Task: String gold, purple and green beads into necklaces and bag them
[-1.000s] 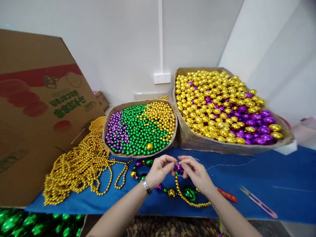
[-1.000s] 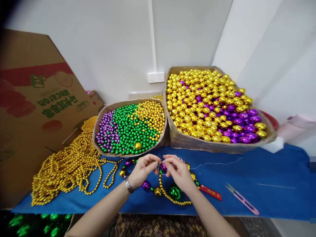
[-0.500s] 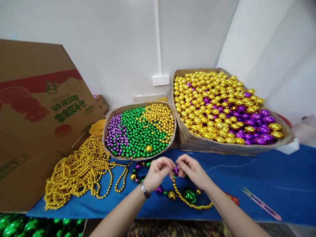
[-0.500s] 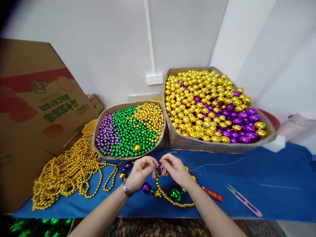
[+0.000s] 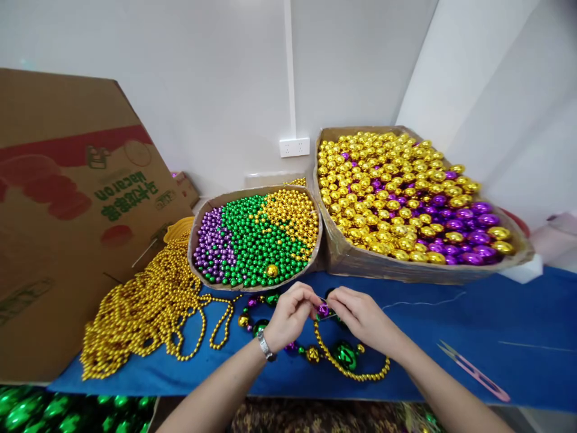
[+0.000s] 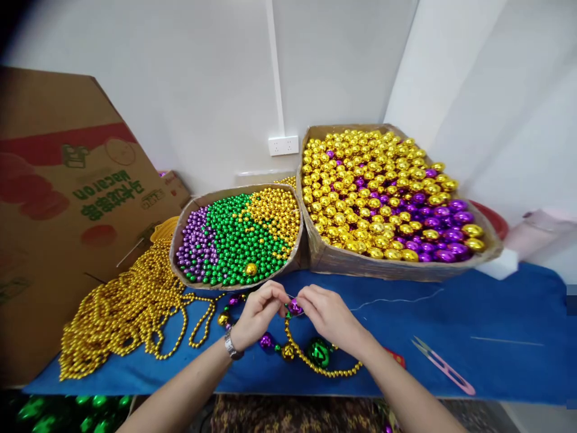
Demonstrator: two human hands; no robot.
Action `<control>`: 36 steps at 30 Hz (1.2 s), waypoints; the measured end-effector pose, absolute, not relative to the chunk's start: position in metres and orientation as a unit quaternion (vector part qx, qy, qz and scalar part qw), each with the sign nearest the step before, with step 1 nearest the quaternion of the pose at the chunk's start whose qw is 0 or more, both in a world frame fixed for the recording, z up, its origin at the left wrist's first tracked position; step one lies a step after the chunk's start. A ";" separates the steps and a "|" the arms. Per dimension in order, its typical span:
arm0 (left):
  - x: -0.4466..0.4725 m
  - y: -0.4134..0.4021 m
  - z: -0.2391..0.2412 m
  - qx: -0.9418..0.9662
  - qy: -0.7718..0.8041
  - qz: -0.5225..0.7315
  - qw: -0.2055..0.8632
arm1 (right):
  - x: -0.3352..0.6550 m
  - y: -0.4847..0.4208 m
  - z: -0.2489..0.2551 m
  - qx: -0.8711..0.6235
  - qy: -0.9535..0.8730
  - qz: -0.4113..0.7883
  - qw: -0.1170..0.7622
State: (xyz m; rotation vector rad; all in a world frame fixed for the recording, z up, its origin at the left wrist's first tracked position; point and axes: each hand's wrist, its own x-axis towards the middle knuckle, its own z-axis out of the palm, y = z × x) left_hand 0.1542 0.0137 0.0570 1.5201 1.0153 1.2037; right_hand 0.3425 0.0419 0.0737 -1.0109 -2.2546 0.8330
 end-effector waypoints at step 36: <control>0.155 0.016 0.033 0.370 0.389 0.532 0.655 | 0.380 0.025 0.034 -0.435 -0.593 0.525 0.430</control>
